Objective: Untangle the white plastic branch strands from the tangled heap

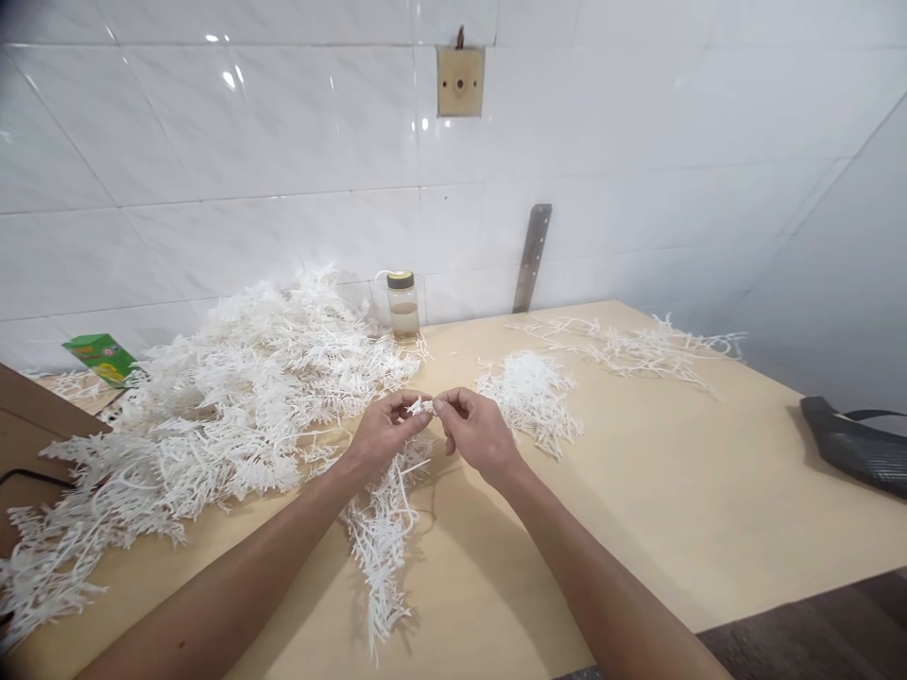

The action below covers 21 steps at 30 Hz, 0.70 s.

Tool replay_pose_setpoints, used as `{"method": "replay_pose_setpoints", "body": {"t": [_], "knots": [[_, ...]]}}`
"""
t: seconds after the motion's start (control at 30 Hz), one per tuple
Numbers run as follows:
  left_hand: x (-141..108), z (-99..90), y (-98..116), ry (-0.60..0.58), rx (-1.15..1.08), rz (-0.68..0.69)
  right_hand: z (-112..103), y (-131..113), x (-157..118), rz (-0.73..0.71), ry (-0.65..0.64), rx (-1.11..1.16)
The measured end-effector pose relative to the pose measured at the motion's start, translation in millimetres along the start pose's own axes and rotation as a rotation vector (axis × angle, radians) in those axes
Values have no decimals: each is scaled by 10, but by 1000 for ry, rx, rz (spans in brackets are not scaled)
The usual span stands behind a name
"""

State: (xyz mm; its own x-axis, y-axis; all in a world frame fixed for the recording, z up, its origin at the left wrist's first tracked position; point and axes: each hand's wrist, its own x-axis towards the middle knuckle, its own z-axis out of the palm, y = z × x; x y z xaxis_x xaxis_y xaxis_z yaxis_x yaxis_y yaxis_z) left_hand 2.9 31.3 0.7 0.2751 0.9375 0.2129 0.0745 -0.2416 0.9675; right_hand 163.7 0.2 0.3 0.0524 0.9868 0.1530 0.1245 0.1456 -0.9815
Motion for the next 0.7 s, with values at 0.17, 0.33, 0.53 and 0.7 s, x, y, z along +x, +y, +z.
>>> {"method": "replay_pose_setpoints", "body": {"t": [0.17, 0.33, 0.53, 0.7], "knots": [[-15, 25, 1, -22, -219, -161, 28, 60, 31, 68, -2, 172], [-6, 15, 23, -61, -382, -337, 27, 56, 20, 35, 3, 90], [-3, 35, -39, -3, -347, -414, 34, 33, -7, -80, 53, -97], [4, 27, -111, 6, -274, -451, 27, 85, -19, -242, 116, -285]]}}
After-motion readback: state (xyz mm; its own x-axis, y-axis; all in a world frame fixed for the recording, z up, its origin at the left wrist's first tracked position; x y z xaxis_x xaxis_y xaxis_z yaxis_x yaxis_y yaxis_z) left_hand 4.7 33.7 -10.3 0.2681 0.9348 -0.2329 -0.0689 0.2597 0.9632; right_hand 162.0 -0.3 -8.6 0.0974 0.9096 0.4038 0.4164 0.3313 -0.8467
